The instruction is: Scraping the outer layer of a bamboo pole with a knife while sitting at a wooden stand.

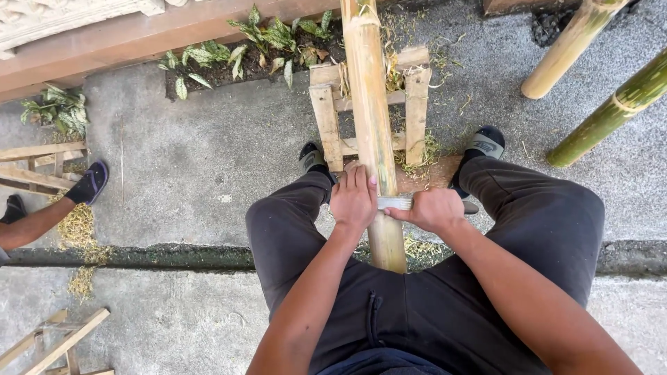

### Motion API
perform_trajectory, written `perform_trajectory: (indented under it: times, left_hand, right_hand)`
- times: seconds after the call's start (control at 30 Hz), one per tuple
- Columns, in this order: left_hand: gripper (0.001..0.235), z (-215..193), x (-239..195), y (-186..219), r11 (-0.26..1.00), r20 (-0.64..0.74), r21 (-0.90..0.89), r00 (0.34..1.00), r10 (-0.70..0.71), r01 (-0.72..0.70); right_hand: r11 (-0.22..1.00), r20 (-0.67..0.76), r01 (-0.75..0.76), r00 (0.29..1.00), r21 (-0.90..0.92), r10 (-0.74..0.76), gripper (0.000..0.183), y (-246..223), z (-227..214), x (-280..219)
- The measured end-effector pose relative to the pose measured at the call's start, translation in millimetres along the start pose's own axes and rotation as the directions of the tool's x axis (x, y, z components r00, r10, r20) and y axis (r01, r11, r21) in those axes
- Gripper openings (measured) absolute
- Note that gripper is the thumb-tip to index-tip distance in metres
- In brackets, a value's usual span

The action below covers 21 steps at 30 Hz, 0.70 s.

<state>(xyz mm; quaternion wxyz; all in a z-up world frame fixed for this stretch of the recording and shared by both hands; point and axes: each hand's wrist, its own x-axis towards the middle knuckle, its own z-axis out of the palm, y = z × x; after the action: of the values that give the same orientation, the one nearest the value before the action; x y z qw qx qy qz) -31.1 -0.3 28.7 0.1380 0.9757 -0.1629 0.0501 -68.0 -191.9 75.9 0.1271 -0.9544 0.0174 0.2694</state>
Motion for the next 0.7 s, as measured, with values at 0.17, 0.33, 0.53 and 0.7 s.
perform_trajectory:
  times: [0.17, 0.33, 0.53, 0.7]
  left_hand:
    - [0.045, -1, 1, 0, 0.997, 0.056, -0.075, 0.998, -0.031, 0.035]
    - [0.035, -7, 9, 0, 0.996, 0.008, -0.074, 0.999, -0.044, 0.045]
    - [0.029, -4, 17, -3, 0.996, -0.033, -0.087, 0.999, -0.031, 0.028]
    - [0.025, -5, 22, -5, 0.994, -0.041, -0.101, 0.999, -0.034, 0.029]
  right_hand:
    - [0.999, 0.001, 0.007, 1.000, -0.048, -0.006, 0.094, 5, 3, 6]
    - [0.996, -0.055, 0.079, 0.995, -0.051, -0.082, 0.093, 2, -2, 12]
    - [0.997, -0.091, 0.067, 0.993, -0.050, -0.071, 0.092, 4, 0, 21]
    - [0.996, -0.092, 0.070, 0.993, -0.057, -0.076, 0.092, 2, -3, 26]
